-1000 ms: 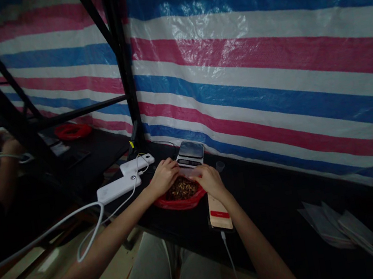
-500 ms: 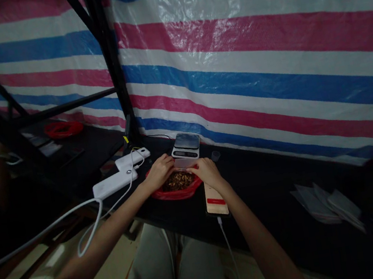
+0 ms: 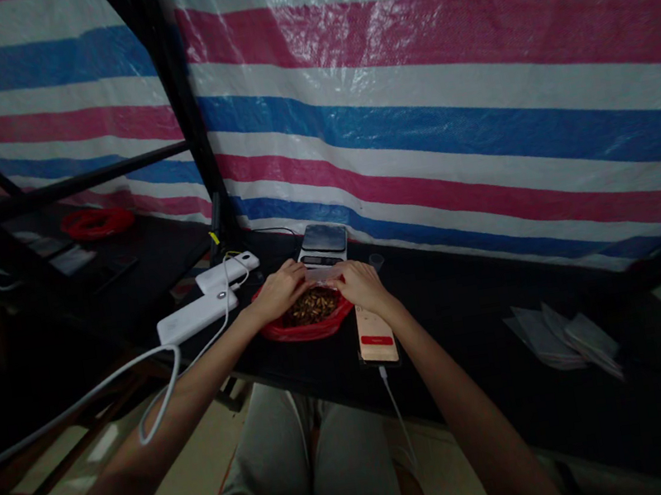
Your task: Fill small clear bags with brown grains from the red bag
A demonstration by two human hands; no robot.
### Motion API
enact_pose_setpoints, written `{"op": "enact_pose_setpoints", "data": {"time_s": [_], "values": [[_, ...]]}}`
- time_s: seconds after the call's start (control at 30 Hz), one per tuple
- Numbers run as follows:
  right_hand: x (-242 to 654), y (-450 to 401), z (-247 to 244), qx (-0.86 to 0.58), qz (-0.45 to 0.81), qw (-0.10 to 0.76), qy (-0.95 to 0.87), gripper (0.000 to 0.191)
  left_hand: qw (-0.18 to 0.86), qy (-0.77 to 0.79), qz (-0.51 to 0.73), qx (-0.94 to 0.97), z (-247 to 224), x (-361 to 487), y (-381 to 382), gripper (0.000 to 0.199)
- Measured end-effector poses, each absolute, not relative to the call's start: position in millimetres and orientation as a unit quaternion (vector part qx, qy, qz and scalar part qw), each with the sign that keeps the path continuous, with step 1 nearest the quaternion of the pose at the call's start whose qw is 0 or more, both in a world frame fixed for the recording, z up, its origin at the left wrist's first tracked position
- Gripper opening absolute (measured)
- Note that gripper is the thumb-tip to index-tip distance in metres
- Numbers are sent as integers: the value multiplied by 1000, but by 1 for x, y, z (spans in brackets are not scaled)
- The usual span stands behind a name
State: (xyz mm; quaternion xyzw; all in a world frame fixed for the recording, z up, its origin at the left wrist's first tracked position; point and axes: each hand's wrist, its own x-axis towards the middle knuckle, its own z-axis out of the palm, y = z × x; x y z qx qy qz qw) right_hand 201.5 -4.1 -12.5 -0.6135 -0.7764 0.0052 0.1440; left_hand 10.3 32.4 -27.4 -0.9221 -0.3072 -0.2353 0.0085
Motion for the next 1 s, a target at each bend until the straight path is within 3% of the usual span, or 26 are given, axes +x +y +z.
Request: {"op": "enact_pose_setpoints", "data": {"time_s": [0.3, 0.53, 0.77, 1.0], "values": [[203, -3, -9, -618, 13, 154, -770, 34, -75, -311, -270, -908, -31, 13, 39, 20], [197, -3, -13, -611, 4, 147, -778, 25, -15, -312, -235, -921, -29, 13, 32, 17], [192, -7, -9, -566, 0, 148, -811, 15, -69, -297, -255, -918, -31, 13, 35, 17], [200, -6, -11, -605, 63, 202, -768, 26, -93, -352, -301, -882, -28, 15, 37, 28]]}}
